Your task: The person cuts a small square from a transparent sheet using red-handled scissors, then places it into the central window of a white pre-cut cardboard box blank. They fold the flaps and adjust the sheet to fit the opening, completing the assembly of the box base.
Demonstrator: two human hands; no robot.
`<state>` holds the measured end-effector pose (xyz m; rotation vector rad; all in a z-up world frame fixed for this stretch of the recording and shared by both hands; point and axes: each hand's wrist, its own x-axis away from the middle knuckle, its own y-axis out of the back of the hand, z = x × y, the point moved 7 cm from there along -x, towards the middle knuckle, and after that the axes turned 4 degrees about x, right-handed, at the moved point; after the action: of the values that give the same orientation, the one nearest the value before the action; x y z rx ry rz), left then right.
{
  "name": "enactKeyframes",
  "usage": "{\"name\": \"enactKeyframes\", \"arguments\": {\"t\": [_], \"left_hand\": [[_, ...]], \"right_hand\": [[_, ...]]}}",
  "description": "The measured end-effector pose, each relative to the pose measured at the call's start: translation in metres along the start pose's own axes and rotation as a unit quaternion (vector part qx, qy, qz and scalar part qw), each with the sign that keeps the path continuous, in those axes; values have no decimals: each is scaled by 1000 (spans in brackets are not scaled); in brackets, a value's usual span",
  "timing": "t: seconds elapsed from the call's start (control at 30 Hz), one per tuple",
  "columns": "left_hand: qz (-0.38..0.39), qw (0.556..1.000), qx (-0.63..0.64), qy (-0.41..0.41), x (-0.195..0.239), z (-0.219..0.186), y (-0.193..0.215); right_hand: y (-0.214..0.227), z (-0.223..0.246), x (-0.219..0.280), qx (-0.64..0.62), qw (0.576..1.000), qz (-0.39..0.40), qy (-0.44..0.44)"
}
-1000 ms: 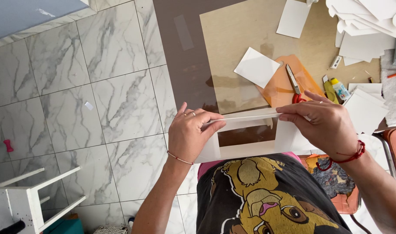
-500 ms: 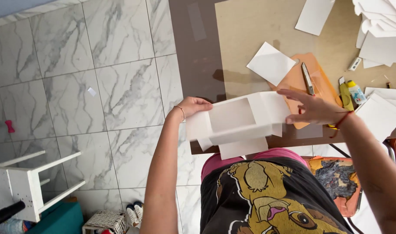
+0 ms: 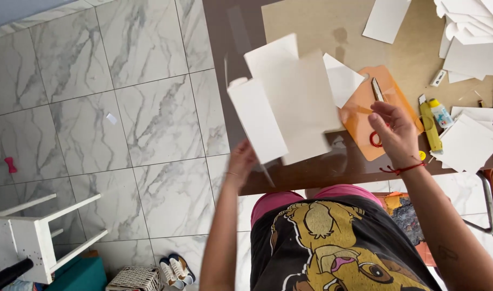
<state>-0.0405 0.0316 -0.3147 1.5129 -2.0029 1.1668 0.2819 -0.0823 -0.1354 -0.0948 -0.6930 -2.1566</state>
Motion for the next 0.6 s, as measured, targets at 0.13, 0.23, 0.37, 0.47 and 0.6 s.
{"name": "enactKeyframes", "arguments": {"t": [0.13, 0.23, 0.37, 0.47, 0.6], "left_hand": [[4, 1000, 13, 7, -3, 45, -45], [6, 999, 33, 27, -8, 77, -74], [6, 997, 62, 50, -16, 93, -91], [5, 995, 82, 61, -22, 93, -92], [61, 979, -16, 192, -39, 148, -72]], "right_hand": [[-28, -13, 7, -10, 1000, 0, 14], [-50, 34, 28, 162, 948, -29, 274], [-93, 57, 48, 155, 928, 61, 333], [-107, 48, 49, 136, 915, 54, 376], [-111, 37, 50, 231, 838, 31, 493]]}}
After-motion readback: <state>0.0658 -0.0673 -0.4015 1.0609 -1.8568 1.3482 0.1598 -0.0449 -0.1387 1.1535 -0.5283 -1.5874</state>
